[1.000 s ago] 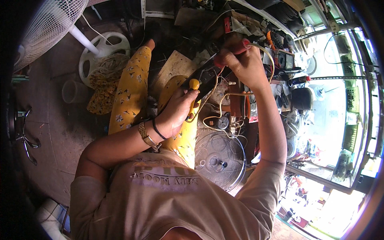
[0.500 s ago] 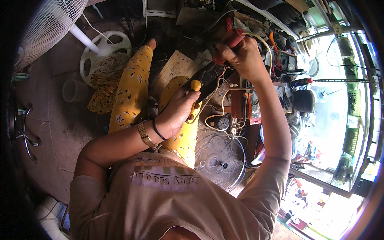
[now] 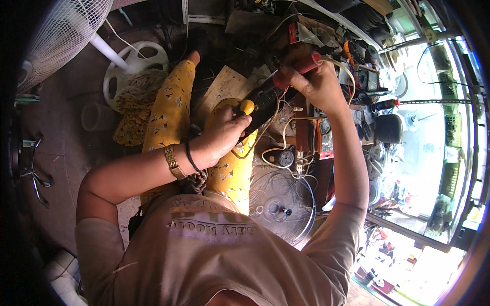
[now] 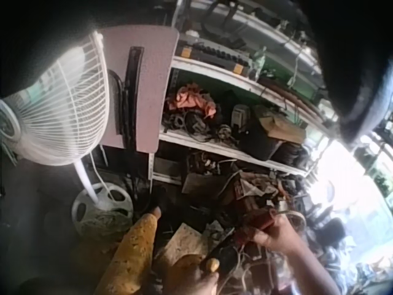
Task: The person solders a wire onto a motor assembly and uses a screwdriver to manipulate internal components while repairing an appliance.
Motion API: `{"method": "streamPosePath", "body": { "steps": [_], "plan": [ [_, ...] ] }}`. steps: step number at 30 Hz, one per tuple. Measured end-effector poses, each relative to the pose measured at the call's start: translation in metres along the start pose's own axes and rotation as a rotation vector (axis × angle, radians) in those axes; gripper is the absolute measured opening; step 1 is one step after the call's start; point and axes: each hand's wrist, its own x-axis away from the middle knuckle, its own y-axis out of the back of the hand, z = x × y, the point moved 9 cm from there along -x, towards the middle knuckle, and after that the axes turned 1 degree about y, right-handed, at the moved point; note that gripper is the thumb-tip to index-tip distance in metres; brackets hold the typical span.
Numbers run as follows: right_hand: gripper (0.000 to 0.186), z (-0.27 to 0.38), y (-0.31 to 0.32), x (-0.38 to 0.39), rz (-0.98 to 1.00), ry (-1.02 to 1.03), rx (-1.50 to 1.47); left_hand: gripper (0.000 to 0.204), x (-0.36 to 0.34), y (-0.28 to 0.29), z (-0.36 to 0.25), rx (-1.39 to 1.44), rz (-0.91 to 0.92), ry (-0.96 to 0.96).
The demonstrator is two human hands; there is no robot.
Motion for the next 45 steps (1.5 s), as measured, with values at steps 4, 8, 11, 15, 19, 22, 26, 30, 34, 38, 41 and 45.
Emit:
{"method": "streamPosePath", "body": {
  "steps": [4, 8, 11, 15, 19, 22, 26, 30, 34, 38, 41, 45],
  "plan": [
    [0.015, 0.005, 0.002, 0.006, 0.002, 0.01, 0.019, 0.035, -0.003, 0.006, -0.013, -0.342, -0.074, -0.173],
    [0.015, 0.012, 0.001, 0.006, 0.016, 0.011, -0.011, 0.027, -0.001, 0.008, -0.01, -0.193, -0.05, -0.053],
    [0.017, 0.013, 0.003, 0.007, -0.005, 0.047, 0.023, 0.016, 0.009, 0.004, -0.014, -0.078, -0.057, 0.047],
    [0.017, 0.009, 0.001, 0.008, -0.008, 0.042, -0.023, 0.017, 0.022, -0.006, -0.013, 0.254, -0.044, 0.124],
    [0.017, 0.011, 0.0, 0.006, 0.005, 0.048, -0.019, 0.016, 0.025, -0.014, 0.0, 0.553, -0.071, 0.181],
    [0.017, 0.008, -0.001, 0.004, 0.011, 0.033, -0.022, 0.019, 0.024, -0.013, -0.005, 0.656, -0.049, 0.095],
    [0.017, 0.002, 0.001, 0.007, -0.023, -0.002, -0.052, 0.025, 0.02, -0.003, -0.011, 0.745, -0.019, 0.103],
    [0.019, -0.009, 0.005, 0.007, -0.057, -0.058, -0.166, 0.029, 0.03, 0.006, -0.014, 0.731, -0.009, 0.048],
    [0.02, -0.01, 0.005, 0.007, -0.023, -0.07, -0.15, 0.028, 0.033, 0.027, -0.013, 0.644, -0.015, 0.009],
    [0.018, -0.009, 0.009, 0.008, -0.004, -0.079, -0.018, 0.029, 0.033, 0.035, -0.006, 0.546, 0.014, 0.065],
    [0.015, -0.007, 0.009, 0.01, -0.04, -0.101, -0.172, 0.023, 0.04, 0.026, -0.01, 0.413, 0.102, 0.161],
    [0.014, 0.001, 0.019, 0.012, -0.106, -0.056, -0.144, 0.018, 0.03, 0.032, -0.046, 0.164, 0.225, 0.02]
  ]
}}
